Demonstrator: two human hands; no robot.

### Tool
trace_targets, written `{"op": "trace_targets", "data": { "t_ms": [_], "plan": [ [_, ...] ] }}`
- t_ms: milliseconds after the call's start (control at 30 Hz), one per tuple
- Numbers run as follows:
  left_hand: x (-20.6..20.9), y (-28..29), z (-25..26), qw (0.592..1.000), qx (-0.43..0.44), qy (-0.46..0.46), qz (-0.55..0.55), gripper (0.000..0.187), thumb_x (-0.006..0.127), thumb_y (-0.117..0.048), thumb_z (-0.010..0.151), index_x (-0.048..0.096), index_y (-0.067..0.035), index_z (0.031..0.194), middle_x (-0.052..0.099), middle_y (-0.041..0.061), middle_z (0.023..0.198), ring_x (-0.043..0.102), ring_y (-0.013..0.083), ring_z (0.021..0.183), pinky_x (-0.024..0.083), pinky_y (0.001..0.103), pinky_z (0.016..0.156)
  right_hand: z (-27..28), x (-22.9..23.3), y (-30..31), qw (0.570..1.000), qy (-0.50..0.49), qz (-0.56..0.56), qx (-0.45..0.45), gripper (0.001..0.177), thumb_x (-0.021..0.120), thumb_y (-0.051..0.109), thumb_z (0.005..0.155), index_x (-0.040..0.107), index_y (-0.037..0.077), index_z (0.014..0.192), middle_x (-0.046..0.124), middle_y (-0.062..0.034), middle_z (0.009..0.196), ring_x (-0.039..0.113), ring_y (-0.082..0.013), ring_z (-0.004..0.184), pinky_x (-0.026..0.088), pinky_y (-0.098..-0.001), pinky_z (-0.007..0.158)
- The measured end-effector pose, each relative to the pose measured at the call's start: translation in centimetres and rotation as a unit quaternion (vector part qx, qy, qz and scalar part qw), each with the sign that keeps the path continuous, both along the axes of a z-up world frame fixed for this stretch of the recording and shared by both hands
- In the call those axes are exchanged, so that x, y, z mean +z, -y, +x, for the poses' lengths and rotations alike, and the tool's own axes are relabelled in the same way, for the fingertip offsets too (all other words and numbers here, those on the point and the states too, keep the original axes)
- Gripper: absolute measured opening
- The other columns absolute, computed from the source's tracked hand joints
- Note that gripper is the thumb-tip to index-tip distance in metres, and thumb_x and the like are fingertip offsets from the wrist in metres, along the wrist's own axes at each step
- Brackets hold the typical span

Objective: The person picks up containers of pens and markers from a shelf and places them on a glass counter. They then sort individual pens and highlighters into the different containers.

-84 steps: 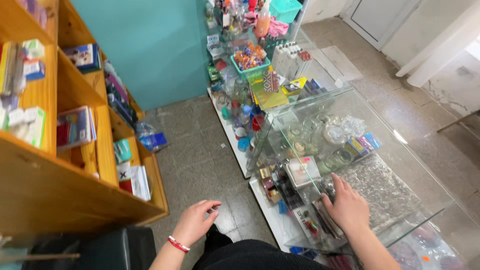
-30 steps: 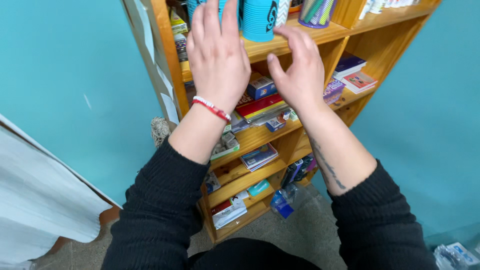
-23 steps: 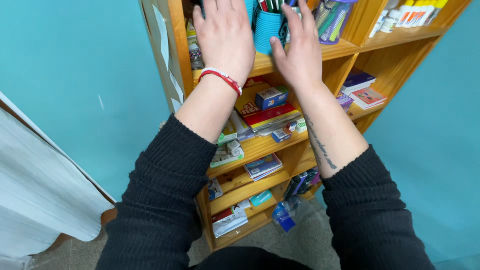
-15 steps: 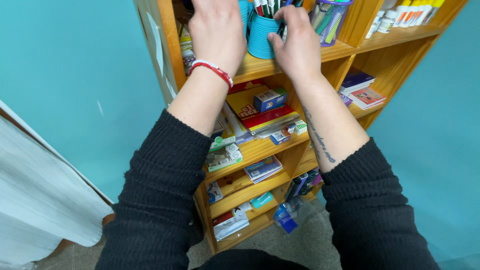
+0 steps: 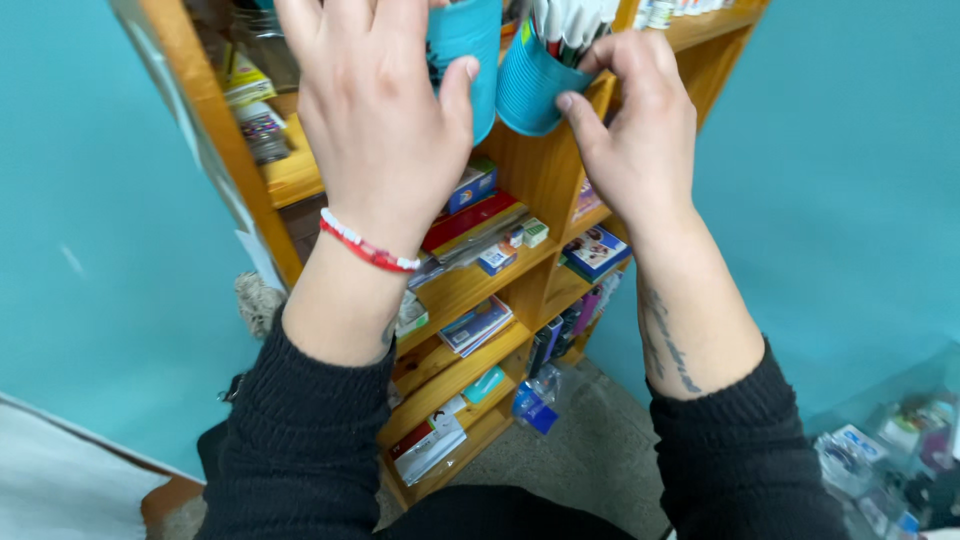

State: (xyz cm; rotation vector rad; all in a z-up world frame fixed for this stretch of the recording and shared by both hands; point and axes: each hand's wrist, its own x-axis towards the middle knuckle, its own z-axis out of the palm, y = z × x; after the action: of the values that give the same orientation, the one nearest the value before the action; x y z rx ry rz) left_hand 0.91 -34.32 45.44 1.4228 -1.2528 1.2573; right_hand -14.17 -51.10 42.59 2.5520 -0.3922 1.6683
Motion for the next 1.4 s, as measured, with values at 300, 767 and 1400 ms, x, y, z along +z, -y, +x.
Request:
{"op": "trace_targets", "data": {
  "t_ms": [300, 767, 1400],
  "plan": [
    [-10.3, 5.0, -6.6, 0.952, -0.296, -0.016, 0.075, 0.022, 0.07, -0.024, 0.099, 0.065, -0.003, 0.1, 0.056, 0.015, 0.103, 0.048, 0.0397, 0.107, 0.045, 0.05, 0.095, -13.9, -11.6, -5.2, 0.96, -0.023, 0.139, -0.241, 0.02, 0.076, 0.017, 0.091, 0.062, 0.016, 0.105, 0.062, -0.0044, 0.113, 0.064, -0.0261, 0.109, 0.051, -0.0409, 0.078],
    [-29.9, 10.4, -23.6, 0.637, -0.755, 0.038, 0.151, 0.021, 0.076, -0.037, 0.094, 0.071, -0.017, 0.097, 0.061, 0.001, 0.095, 0.063, 0.0339, 0.106, 0.058, 0.043, 0.095, -25.8, -30.1, -27.2, 0.726, 0.075, 0.192, -0.657, 0.021, 0.086, 0.015, 0.079, 0.068, 0.019, 0.088, 0.068, 0.0017, 0.092, 0.073, -0.0262, 0.093, 0.059, -0.0371, 0.079],
    [-35.2, -7.9, -39.3, 0.223, -0.931, 0.152, 0.246, 0.022, 0.084, -0.029, 0.085, 0.07, -0.021, 0.099, 0.063, -0.002, 0.099, 0.065, 0.0319, 0.111, 0.062, 0.042, 0.081, -20.7, -38.0, -54.6, 0.261, 0.209, 0.227, -0.915, 0.029, 0.088, 0.016, 0.075, 0.068, 0.026, 0.093, 0.067, 0.0065, 0.099, 0.073, -0.0257, 0.105, 0.059, -0.0387, 0.084]
  ]
}}
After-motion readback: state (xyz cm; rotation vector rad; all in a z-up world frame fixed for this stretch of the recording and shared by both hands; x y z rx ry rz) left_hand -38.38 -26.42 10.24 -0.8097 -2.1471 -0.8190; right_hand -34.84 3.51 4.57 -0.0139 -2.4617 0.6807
